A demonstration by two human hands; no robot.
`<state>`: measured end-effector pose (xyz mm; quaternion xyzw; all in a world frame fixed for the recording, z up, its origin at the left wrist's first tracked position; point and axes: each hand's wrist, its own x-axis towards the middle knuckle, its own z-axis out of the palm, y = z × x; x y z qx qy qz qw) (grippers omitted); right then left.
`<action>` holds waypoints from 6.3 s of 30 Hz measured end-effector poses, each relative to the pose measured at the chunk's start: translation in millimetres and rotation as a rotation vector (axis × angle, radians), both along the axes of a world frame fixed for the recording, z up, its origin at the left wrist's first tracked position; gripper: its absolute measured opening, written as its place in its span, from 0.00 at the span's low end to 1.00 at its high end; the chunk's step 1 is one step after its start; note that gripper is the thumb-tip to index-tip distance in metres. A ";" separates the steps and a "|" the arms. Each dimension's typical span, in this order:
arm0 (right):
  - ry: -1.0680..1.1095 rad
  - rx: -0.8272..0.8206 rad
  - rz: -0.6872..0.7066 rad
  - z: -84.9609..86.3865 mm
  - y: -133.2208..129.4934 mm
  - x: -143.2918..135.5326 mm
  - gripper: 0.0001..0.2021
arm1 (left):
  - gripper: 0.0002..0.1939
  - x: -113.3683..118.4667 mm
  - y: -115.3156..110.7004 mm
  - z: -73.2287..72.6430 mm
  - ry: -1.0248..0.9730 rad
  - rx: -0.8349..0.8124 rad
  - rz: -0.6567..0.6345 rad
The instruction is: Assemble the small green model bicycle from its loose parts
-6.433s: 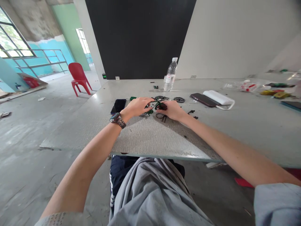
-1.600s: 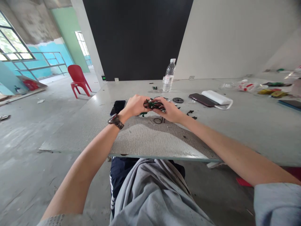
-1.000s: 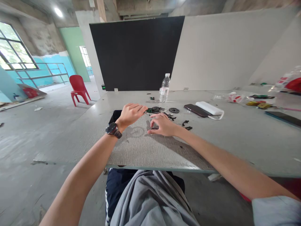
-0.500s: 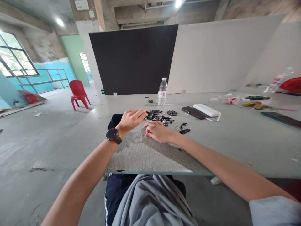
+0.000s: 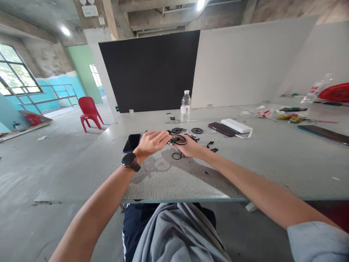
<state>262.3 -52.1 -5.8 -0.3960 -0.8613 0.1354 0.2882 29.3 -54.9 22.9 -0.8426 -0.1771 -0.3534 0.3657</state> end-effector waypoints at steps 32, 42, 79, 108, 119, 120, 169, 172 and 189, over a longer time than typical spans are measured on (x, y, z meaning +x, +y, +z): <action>0.554 -0.002 0.022 36.9 -17.7 3.9 0.15 | 0.12 11.7 -9.9 -1.3 0.038 -0.028 -0.019; 0.399 0.084 -0.047 41.4 -15.2 9.3 0.16 | 0.11 10.5 -7.4 -2.2 0.020 0.042 -0.057; 0.195 -0.045 -0.010 24.2 -3.6 8.8 0.19 | 0.14 13.6 -2.1 -11.9 0.114 -0.065 -0.064; 0.546 -1.025 0.143 19.7 6.0 28.3 0.19 | 0.16 22.2 -5.6 -15.4 0.166 -0.015 -0.117; 0.510 -1.012 0.260 18.2 16.3 39.6 0.19 | 0.17 19.8 -6.2 -13.4 0.149 -0.067 -0.097; 0.500 -0.991 0.261 18.5 16.9 39.7 0.20 | 0.17 19.4 -5.9 -13.3 0.153 -0.064 -0.098; 0.322 -0.499 0.047 20.2 6.2 20.5 0.23 | 0.09 15.2 7.6 -15.3 0.245 -0.273 0.024; 0.228 -0.462 0.067 22.3 4.3 19.0 0.22 | 0.08 17.0 7.0 -17.1 0.240 -0.304 0.029; -0.081 -0.210 0.111 8.2 16.6 18.2 0.09 | 0.04 32.6 -13.1 -8.3 0.306 -0.485 0.078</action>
